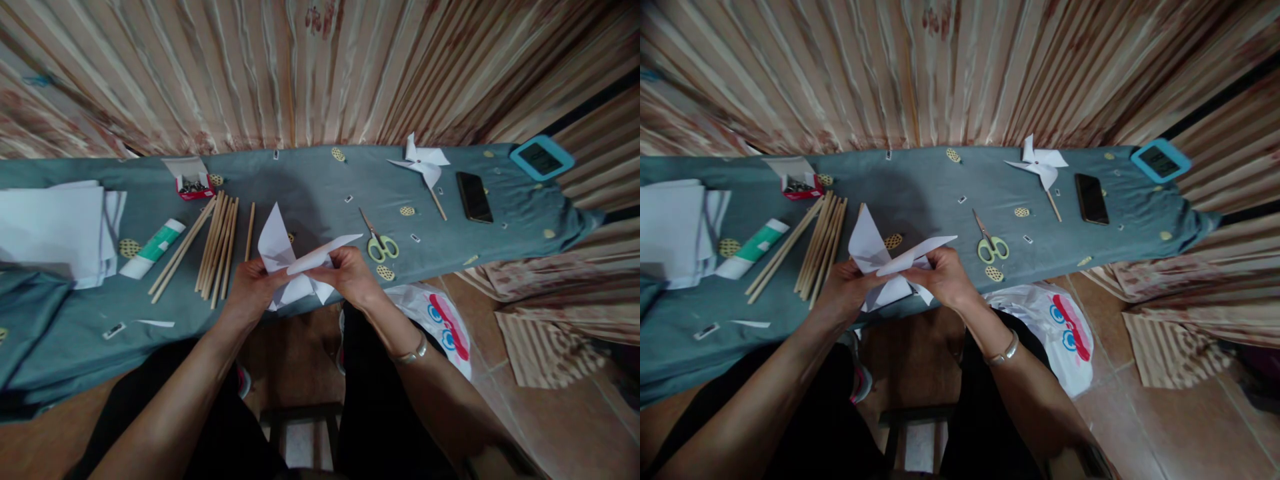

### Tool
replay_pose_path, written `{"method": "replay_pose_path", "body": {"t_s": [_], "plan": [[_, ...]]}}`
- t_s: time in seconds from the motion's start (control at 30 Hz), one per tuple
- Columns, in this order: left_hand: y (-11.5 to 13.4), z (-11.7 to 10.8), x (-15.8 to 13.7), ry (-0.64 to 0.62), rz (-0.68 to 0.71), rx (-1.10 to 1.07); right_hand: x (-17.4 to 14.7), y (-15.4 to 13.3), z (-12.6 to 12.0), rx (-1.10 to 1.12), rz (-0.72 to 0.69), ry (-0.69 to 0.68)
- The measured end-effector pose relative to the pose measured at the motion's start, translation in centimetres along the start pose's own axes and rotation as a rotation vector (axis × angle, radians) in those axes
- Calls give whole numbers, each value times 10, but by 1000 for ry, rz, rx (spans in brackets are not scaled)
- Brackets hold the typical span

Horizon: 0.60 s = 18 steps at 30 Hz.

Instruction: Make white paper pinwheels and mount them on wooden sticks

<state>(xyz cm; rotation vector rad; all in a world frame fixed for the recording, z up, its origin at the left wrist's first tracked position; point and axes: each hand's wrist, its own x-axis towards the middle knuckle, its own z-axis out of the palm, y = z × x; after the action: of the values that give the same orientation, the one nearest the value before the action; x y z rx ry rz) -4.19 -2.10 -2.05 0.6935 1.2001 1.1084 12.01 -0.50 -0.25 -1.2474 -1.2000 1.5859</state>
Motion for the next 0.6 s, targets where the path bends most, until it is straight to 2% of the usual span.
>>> {"method": "replay_pose_path", "body": {"t_s": [0.2, 0.6], "plan": [[-2, -1, 1, 19, 10, 32, 1, 4, -1, -82, -6, 35], [-1, -1, 0, 23, 3, 32, 0, -1, 4, 22, 29, 33]]}}
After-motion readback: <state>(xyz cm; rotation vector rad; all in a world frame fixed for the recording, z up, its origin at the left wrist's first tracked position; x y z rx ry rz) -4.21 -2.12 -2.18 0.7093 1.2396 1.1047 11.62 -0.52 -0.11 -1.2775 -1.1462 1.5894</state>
